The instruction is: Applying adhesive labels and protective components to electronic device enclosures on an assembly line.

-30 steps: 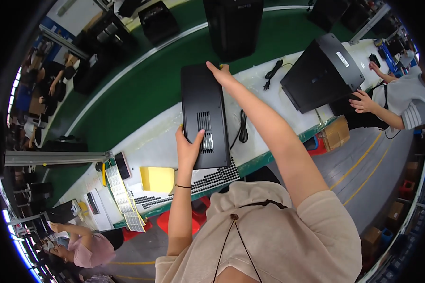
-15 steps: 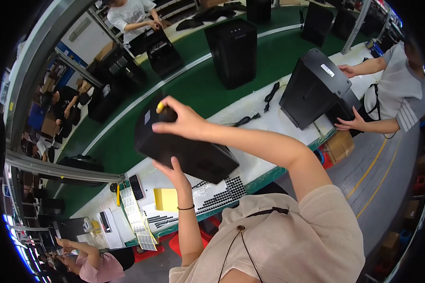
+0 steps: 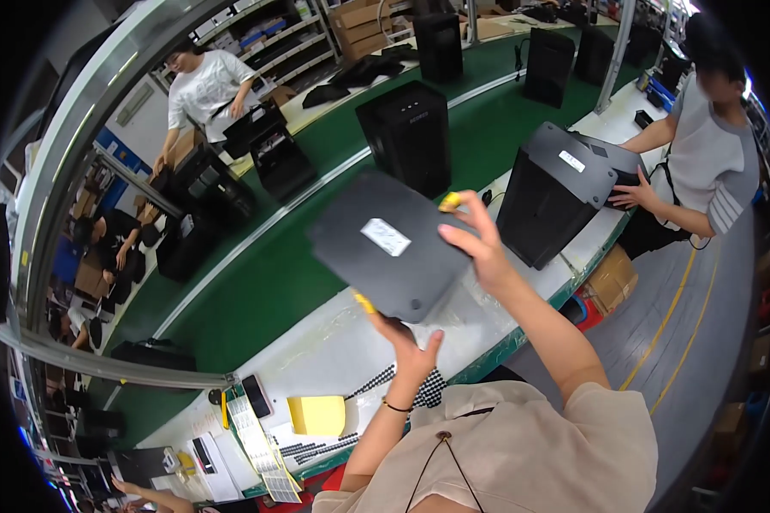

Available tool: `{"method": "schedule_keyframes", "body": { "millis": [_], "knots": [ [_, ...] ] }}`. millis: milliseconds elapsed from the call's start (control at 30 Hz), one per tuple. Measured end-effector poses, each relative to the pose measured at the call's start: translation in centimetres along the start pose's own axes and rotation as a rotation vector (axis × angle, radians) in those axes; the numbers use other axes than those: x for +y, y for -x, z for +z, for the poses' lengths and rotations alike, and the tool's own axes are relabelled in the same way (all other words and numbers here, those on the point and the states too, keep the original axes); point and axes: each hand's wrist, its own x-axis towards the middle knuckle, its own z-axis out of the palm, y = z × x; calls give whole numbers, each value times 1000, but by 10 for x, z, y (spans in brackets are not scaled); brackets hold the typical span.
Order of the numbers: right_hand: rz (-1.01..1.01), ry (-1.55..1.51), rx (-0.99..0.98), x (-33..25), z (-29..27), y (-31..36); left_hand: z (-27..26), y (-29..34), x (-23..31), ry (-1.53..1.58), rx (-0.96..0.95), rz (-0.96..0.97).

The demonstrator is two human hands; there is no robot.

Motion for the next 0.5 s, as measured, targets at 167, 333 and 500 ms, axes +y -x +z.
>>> {"method": "schedule_keyframes", "body": {
  "millis": [167, 333, 500],
  "knots": [
    [87, 112, 137, -1, -86, 16, 28, -9, 9, 137, -185, 0],
    [112, 294, 165, -6, -142, 18, 24, -10, -13, 72, -210, -112],
    [-65, 883, -114, -44, -100, -14, 7, -16, -40, 2, -166, -252]
  ]
}}
